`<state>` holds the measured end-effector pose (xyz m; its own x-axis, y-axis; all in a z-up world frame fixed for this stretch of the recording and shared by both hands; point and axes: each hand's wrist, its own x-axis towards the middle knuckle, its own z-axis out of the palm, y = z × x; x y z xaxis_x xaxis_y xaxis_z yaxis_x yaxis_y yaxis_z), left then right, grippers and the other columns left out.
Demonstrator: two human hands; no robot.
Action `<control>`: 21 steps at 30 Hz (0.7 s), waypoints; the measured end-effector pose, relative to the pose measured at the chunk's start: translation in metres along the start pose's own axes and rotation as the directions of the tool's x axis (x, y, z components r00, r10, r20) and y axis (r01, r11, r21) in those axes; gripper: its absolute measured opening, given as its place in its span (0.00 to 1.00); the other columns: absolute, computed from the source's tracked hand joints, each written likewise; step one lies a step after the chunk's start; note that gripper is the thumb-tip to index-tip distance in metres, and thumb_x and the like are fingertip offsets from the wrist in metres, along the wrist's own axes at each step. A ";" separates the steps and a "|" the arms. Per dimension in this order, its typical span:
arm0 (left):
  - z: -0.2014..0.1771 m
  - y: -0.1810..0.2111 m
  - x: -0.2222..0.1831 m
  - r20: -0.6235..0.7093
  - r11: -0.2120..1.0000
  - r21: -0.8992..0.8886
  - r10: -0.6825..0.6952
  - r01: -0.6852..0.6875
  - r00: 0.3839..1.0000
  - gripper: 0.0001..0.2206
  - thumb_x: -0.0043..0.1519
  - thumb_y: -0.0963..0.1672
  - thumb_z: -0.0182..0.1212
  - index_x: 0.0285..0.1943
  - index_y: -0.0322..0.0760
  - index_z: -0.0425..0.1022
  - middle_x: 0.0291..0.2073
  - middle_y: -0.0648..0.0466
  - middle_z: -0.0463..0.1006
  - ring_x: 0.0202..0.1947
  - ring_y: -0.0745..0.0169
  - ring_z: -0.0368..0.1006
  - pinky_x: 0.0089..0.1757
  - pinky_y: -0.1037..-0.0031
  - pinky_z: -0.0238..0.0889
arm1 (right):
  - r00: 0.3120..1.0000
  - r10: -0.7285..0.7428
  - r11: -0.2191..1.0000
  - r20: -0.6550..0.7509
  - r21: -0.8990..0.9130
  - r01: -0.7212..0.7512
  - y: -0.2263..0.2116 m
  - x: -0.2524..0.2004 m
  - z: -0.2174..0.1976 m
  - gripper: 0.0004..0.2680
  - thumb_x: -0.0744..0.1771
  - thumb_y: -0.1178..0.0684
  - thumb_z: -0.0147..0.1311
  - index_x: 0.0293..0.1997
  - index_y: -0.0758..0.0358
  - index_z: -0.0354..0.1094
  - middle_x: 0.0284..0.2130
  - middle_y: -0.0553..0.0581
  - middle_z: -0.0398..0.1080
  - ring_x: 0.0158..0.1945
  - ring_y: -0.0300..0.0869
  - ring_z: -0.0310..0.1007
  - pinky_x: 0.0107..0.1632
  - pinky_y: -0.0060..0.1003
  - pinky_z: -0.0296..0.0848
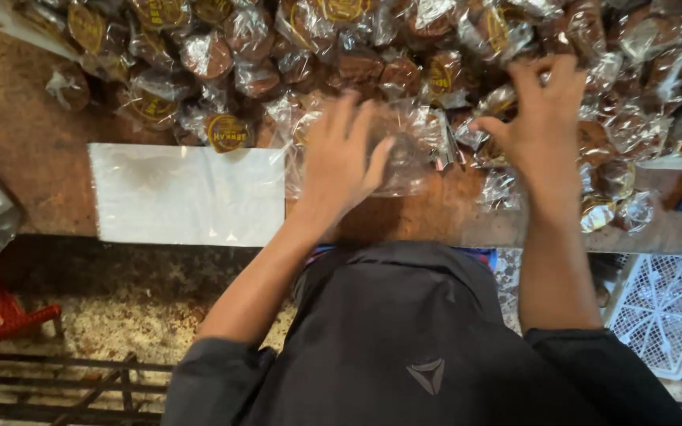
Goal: The person organizes clear plastic bags on a table and then places multiple individually wrapped bakery items into one of the bags, eventually using a tool to close the bag.
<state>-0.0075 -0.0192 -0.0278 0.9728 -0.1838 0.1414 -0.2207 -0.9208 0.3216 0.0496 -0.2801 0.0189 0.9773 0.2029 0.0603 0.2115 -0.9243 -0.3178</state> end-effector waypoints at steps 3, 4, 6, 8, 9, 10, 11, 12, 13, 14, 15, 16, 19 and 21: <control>-0.003 0.037 0.046 0.034 0.864 -0.504 0.003 0.015 0.999 0.23 0.71 0.49 0.44 0.68 0.26 0.64 0.43 0.41 0.82 0.44 0.48 0.78 0.42 0.58 0.75 | 0.997 0.024 0.997 0.068 0.065 -0.028 0.013 -0.006 -0.006 0.22 0.62 0.51 0.72 0.58 0.72 0.71 0.60 0.76 0.56 0.63 0.68 0.55 0.63 0.75 0.57; 0.004 0.048 0.059 0.101 0.855 -0.510 -0.049 0.094 0.994 0.26 0.69 0.53 0.45 0.70 0.33 0.61 0.47 0.37 0.80 0.41 0.38 0.78 0.37 0.54 0.74 | 0.987 -0.114 0.993 -0.113 -0.002 0.115 0.026 -0.010 0.002 0.19 0.66 0.46 0.75 0.49 0.71 0.69 0.48 0.68 0.62 0.49 0.57 0.59 0.50 0.58 0.61; 0.027 0.062 0.087 0.161 0.843 -0.513 -0.092 0.162 0.983 0.30 0.67 0.57 0.46 0.73 0.39 0.57 0.50 0.33 0.77 0.38 0.29 0.78 0.31 0.50 0.73 | 0.923 -0.263 0.965 -0.280 -0.099 0.245 0.032 -0.015 0.009 0.22 0.70 0.42 0.79 0.39 0.71 0.67 0.36 0.62 0.67 0.36 0.46 0.63 0.37 0.41 0.65; 0.062 0.070 0.107 0.069 0.949 -0.283 -0.127 0.141 0.990 0.25 0.62 0.52 0.67 0.61 0.46 0.57 0.33 0.44 0.72 0.28 0.29 0.77 0.26 0.46 0.71 | 0.977 0.010 0.989 -0.213 0.148 0.023 0.017 -0.024 0.008 0.16 0.72 0.50 0.72 0.54 0.71 0.68 0.39 0.61 0.75 0.36 0.47 0.73 0.45 0.45 0.72; 0.047 0.071 0.113 0.069 0.950 -0.281 -0.123 0.138 0.990 0.25 0.62 0.52 0.67 0.61 0.46 0.57 0.33 0.44 0.72 0.28 0.29 0.77 0.26 0.46 0.71 | 0.976 0.013 0.989 -0.216 0.150 0.020 0.007 -0.029 0.005 0.16 0.72 0.50 0.72 0.54 0.71 0.68 0.39 0.61 0.75 0.36 0.47 0.73 0.45 0.45 0.72; 0.032 0.072 0.118 0.283 0.915 -0.303 -0.179 0.265 0.942 0.23 0.63 0.49 0.65 0.62 0.47 0.57 0.38 0.42 0.74 0.34 0.31 0.77 0.34 0.46 0.72 | 0.992 0.073 0.957 -0.098 0.285 -0.042 -0.002 -0.033 0.002 0.12 0.71 0.52 0.66 0.55 0.69 0.68 0.39 0.59 0.73 0.35 0.44 0.69 0.41 0.40 0.69; 0.019 0.075 0.125 0.488 0.874 -0.294 -0.211 0.387 0.847 0.21 0.64 0.46 0.63 0.63 0.49 0.57 0.42 0.41 0.76 0.40 0.34 0.77 0.41 0.47 0.72 | 0.993 0.118 0.904 0.029 0.410 -0.120 -0.010 -0.038 -0.001 0.10 0.71 0.54 0.60 0.56 0.67 0.69 0.39 0.57 0.71 0.35 0.41 0.65 0.36 0.36 0.66; 0.016 0.066 0.126 0.492 0.877 -0.291 -0.205 0.381 0.846 0.21 0.64 0.46 0.63 0.63 0.49 0.57 0.42 0.41 0.76 0.40 0.34 0.77 0.41 0.47 0.72 | 0.992 0.127 0.902 0.027 0.412 -0.127 -0.012 -0.039 -0.002 0.10 0.71 0.54 0.60 0.56 0.67 0.69 0.39 0.57 0.71 0.35 0.41 0.65 0.36 0.36 0.66; 0.014 0.056 0.121 0.458 0.833 -0.377 -0.211 0.404 0.863 0.20 0.62 0.44 0.61 0.61 0.50 0.60 0.37 0.43 0.80 0.37 0.39 0.80 0.41 0.51 0.72 | 0.984 0.164 0.805 0.065 0.569 -0.171 -0.014 -0.045 -0.001 0.09 0.70 0.55 0.61 0.53 0.66 0.71 0.42 0.56 0.73 0.41 0.40 0.69 0.44 0.35 0.69; 0.013 0.047 0.115 0.425 0.782 -0.460 -0.222 0.420 0.878 0.20 0.59 0.41 0.60 0.60 0.52 0.62 0.32 0.45 0.83 0.34 0.44 0.83 0.41 0.55 0.73 | 0.975 0.194 0.678 0.107 0.704 -0.213 -0.017 -0.052 0.000 0.08 0.68 0.56 0.62 0.51 0.64 0.73 0.44 0.54 0.75 0.47 0.39 0.73 0.51 0.34 0.72; 0.007 0.041 0.106 0.431 0.783 -0.458 -0.219 0.421 0.875 0.20 0.59 0.41 0.60 0.60 0.52 0.62 0.32 0.45 0.83 0.34 0.44 0.83 0.41 0.55 0.73 | 0.973 0.201 0.675 0.111 0.704 -0.220 -0.016 -0.053 0.003 0.08 0.68 0.56 0.62 0.51 0.64 0.73 0.44 0.54 0.75 0.47 0.39 0.73 0.51 0.34 0.72; 0.000 0.034 0.097 0.406 0.731 -0.578 -0.128 0.363 0.905 0.21 0.57 0.40 0.63 0.57 0.50 0.61 0.37 0.47 0.81 0.32 0.52 0.76 0.39 0.61 0.68 | 0.979 0.167 0.470 0.114 0.864 -0.181 -0.015 -0.053 0.006 0.09 0.68 0.51 0.60 0.51 0.62 0.71 0.55 0.55 0.67 0.59 0.47 0.69 0.60 0.43 0.75; -0.005 0.037 0.076 0.321 0.633 -0.746 0.073 0.205 0.944 0.19 0.53 0.40 0.69 0.49 0.48 0.66 0.38 0.53 0.80 0.33 0.64 0.72 0.38 0.71 0.64 | 0.995 0.079 0.303 0.060 0.950 -0.081 -0.020 -0.049 0.009 0.13 0.69 0.48 0.57 0.59 0.59 0.65 0.68 0.60 0.60 0.72 0.54 0.63 0.70 0.49 0.74; -0.005 0.043 0.065 0.257 0.597 -0.796 0.178 0.103 0.950 0.16 0.50 0.41 0.73 0.45 0.47 0.73 0.35 0.58 0.82 0.36 0.68 0.75 0.38 0.74 0.64 | 1.000 0.010 0.368 0.011 0.930 -0.014 -0.024 -0.050 0.007 0.17 0.70 0.50 0.56 0.67 0.58 0.61 0.69 0.64 0.61 0.73 0.54 0.62 0.72 0.47 0.68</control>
<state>0.0460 -0.0693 -0.0002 0.9028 -0.4272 -0.0490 -0.0878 -0.2947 0.9515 -0.0047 -0.2654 0.0166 0.9792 0.1972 0.0471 0.0564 -0.0417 -0.9975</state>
